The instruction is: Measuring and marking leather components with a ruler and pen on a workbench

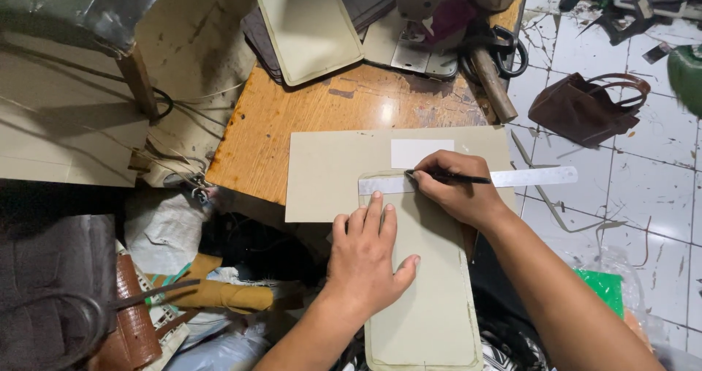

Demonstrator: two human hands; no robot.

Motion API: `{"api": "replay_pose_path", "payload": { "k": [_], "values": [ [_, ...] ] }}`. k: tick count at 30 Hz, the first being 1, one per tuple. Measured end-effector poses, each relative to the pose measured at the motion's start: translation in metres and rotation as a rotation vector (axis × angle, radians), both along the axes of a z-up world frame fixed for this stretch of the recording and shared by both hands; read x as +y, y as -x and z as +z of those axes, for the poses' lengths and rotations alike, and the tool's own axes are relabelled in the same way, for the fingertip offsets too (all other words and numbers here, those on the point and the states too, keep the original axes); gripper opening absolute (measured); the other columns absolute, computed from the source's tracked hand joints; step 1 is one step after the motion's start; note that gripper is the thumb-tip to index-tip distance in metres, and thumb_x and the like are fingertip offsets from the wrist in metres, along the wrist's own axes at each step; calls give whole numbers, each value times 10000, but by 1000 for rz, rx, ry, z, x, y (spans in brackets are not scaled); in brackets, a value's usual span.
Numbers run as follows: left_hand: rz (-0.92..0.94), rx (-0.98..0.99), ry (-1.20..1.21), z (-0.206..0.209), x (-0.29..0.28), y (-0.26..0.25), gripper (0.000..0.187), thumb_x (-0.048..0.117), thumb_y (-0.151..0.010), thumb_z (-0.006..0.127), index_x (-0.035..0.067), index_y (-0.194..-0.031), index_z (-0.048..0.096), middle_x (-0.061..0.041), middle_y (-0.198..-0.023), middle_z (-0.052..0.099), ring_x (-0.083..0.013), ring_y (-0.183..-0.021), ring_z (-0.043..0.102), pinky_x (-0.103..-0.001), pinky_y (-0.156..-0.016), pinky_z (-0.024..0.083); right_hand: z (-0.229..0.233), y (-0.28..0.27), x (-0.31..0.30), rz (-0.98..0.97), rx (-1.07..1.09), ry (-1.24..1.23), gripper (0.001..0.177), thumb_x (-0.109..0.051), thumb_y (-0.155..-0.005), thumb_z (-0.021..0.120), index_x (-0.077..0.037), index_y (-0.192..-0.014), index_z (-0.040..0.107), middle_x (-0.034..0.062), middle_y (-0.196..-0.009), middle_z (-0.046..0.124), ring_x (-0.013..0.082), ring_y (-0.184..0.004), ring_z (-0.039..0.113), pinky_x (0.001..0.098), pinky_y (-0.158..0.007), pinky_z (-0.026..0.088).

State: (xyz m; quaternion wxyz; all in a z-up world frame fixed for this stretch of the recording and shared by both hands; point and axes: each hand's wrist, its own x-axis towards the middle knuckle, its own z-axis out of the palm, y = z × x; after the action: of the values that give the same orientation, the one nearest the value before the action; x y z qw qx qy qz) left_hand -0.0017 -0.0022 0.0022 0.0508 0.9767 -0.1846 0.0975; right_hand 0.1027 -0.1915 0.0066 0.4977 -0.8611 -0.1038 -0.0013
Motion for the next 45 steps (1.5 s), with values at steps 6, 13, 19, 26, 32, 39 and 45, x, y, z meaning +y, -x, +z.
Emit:
{"api": "replay_pose_path", "payload": {
  "k": [6, 13, 19, 26, 32, 39, 45],
  "values": [
    [-2, -15, -1, -1, 0, 0, 871, 670, -756, 641, 46, -1362, 605, -243, -1524, 505, -338, -1135, 543, -494, -913, 370, 1, -2, -1, 36, 18, -34, 66, -124, -842, 716, -94, -795, 751, -31, -731, 724, 62, -693, 595, 236, -649, 469],
    [-5, -20, -14, 0, 0, 0, 870, 671, -762, 631, 45, -1365, 606, -245, -1524, 507, -331, -1146, 545, -494, -921, 363, -2, -3, -1, 30, -7, -27, 63, -143, -851, 716, -99, -831, 756, -24, -762, 737, 73, -703, 614, 243, -667, 477],
    [-10, 0, 11, 2, 0, 0, 841, 658, -769, 646, 42, -1340, 608, -242, -1531, 500, -343, -1147, 547, -499, -932, 375, 4, -3, 0, -9, 62, -19, 69, -146, -841, 722, -103, -837, 775, -20, -800, 766, 80, -750, 648, 240, -704, 502],
    [-6, 1, 9, -1, 0, 0, 864, 659, -765, 640, 39, -1365, 599, -248, -1534, 494, -338, -1157, 549, -505, -936, 366, 5, -4, 0, 8, 102, -38, 59, -118, -820, 716, -95, -786, 758, -31, -730, 733, 58, -684, 591, 233, -632, 466],
    [-8, 0, 31, -2, 0, 0, 861, 647, -757, 655, 40, -1365, 598, -243, -1536, 490, -351, -1150, 539, -512, -941, 370, 2, -4, -2, 30, 99, -62, 54, -108, -822, 711, -94, -785, 747, -34, -724, 717, 59, -679, 578, 236, -628, 457],
    [-16, -14, 77, -7, 4, 3, 840, 624, -782, 652, 44, -1385, 585, -221, -1542, 485, -349, -1168, 528, -509, -952, 365, 0, -4, -33, 9, -80, -413, 417, -25, -853, 457, 38, -1231, 621, 206, -1355, 654, 295, -1133, 718, 363, -1008, 563],
    [-29, -21, 105, -6, 5, 5, 808, 608, -827, 629, 37, -1394, 568, -213, -1540, 483, -352, -1212, 518, -519, -968, 370, 17, 15, -110, -247, -408, 479, 328, -332, -936, 746, -141, -1202, 759, 59, -1334, 704, 242, -1181, 660, 475, -1009, 446]
  ]
}}
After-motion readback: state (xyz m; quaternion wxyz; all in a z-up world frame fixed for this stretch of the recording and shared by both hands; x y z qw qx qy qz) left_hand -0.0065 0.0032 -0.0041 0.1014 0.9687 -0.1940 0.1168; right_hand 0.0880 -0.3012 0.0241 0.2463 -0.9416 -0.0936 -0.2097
